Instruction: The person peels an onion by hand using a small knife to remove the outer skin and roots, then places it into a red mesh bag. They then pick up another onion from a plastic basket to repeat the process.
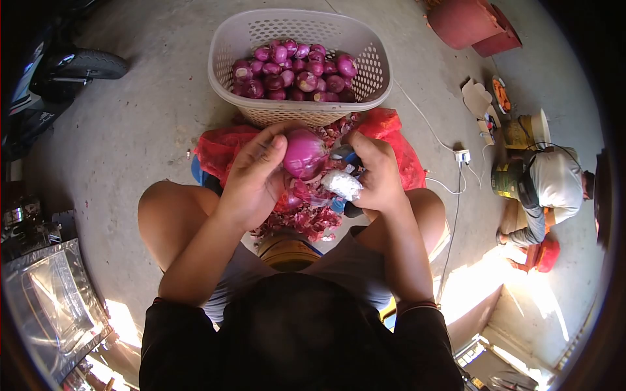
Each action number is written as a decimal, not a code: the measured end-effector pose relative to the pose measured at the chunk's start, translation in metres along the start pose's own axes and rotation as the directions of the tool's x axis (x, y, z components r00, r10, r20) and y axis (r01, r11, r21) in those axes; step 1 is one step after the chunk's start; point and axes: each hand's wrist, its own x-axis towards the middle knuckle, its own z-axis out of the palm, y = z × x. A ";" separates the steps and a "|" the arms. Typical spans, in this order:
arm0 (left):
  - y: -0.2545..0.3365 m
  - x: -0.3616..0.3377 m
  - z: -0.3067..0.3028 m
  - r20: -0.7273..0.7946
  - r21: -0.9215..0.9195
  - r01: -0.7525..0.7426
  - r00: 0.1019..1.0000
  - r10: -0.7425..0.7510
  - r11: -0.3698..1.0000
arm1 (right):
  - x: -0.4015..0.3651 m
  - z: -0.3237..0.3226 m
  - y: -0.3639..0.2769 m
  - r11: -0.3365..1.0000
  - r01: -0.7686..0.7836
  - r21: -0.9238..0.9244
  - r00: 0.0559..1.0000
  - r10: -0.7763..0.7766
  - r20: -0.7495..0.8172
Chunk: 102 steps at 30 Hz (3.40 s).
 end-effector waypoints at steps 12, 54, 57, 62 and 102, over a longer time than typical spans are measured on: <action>-0.005 0.001 0.000 -0.039 0.059 -0.034 0.999 0.036 0.998 | 0.001 -0.003 0.003 0.986 0.112 -0.121 0.990 -0.100 0.101; -0.003 0.001 -0.004 0.080 0.000 -0.007 0.997 0.007 1.000 | -0.002 -0.009 0.005 1.000 0.024 0.015 0.988 -0.026 0.151; -0.004 0.001 -0.005 0.102 0.017 -0.021 0.995 0.019 1.000 | -0.002 -0.008 0.005 0.999 0.035 0.010 0.988 -0.037 0.147; -0.007 0.001 -0.009 0.132 0.065 -0.068 0.989 0.059 0.996 | -0.001 -0.008 0.002 1.000 0.009 0.026 0.987 -0.013 0.158; -0.013 0.000 -0.005 0.078 0.091 -0.073 0.995 0.066 0.993 | 0.001 0.000 0.006 1.000 0.014 0.023 0.996 -0.016 0.093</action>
